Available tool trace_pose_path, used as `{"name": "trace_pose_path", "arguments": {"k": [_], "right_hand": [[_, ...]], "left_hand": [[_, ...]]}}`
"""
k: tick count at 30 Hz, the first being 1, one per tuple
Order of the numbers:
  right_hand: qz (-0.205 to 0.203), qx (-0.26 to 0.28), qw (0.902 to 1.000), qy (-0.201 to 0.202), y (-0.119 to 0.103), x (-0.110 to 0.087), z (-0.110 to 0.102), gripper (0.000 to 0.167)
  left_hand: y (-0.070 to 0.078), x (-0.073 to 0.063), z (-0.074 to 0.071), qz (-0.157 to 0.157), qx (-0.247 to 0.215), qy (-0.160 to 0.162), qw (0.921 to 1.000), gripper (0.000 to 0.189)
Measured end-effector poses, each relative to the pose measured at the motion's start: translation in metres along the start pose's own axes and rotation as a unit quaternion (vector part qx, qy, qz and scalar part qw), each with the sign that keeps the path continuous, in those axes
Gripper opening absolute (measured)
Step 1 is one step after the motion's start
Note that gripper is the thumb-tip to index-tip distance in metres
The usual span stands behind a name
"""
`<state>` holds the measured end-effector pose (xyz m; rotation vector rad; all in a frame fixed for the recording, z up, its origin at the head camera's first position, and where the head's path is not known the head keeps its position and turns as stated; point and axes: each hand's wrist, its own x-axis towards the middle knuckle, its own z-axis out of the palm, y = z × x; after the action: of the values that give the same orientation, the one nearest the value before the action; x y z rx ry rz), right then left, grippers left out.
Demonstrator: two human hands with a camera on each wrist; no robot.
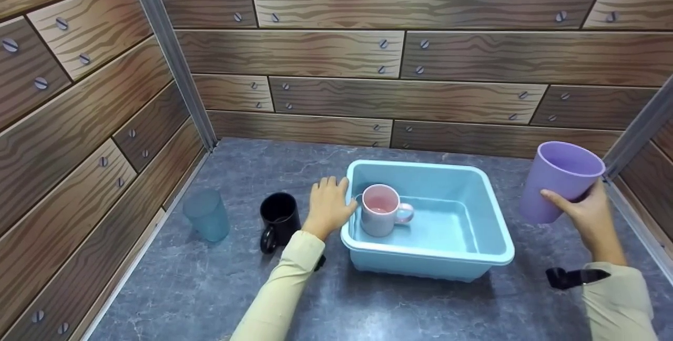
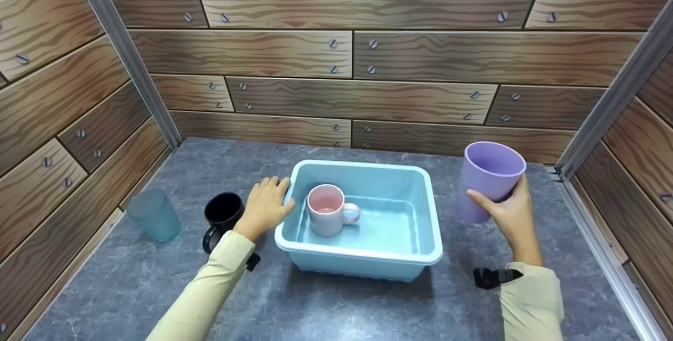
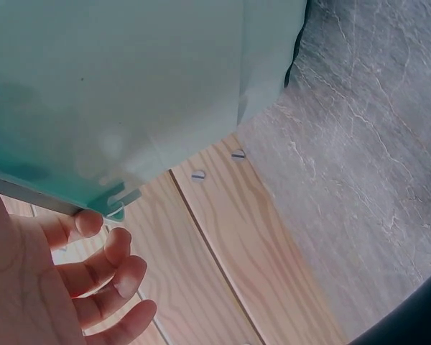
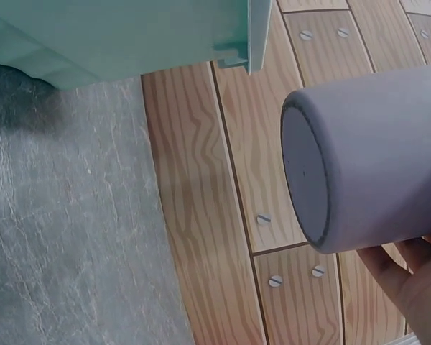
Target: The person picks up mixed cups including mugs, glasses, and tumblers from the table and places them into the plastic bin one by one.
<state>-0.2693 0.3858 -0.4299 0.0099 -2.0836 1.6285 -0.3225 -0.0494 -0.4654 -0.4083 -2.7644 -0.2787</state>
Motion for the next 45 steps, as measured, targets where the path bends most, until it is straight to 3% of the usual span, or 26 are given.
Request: {"name": "trace_pose_path", "arguments": {"k": [8,17,23,45], "right_hand": [[-0.010,0.018,0.9998,0.003,-0.008,0.001,0.004,0.070],[-0.034,0.004,0.9989,-0.032,-0.010,0.005,0.008,0.073],[-0.035,0.028,0.9983,-0.037,-0.013,0.005,0.013,0.072],[-0.062,-0.025,0.9958,-0.063,-0.029,0.016,0.031,0.076]], "left_hand": [[0.000,-0.001,0.000,0.003,-0.001,0.006,1.0000,0.036],[0.001,-0.001,0.000,0.001,0.003,0.007,1.0000,0.037],[0.001,-0.001,-0.001,0.000,0.000,0.001,1.0000,0.039],[-0.001,0.001,0.001,-0.002,-0.011,0.000,0.9999,0.038]]}}
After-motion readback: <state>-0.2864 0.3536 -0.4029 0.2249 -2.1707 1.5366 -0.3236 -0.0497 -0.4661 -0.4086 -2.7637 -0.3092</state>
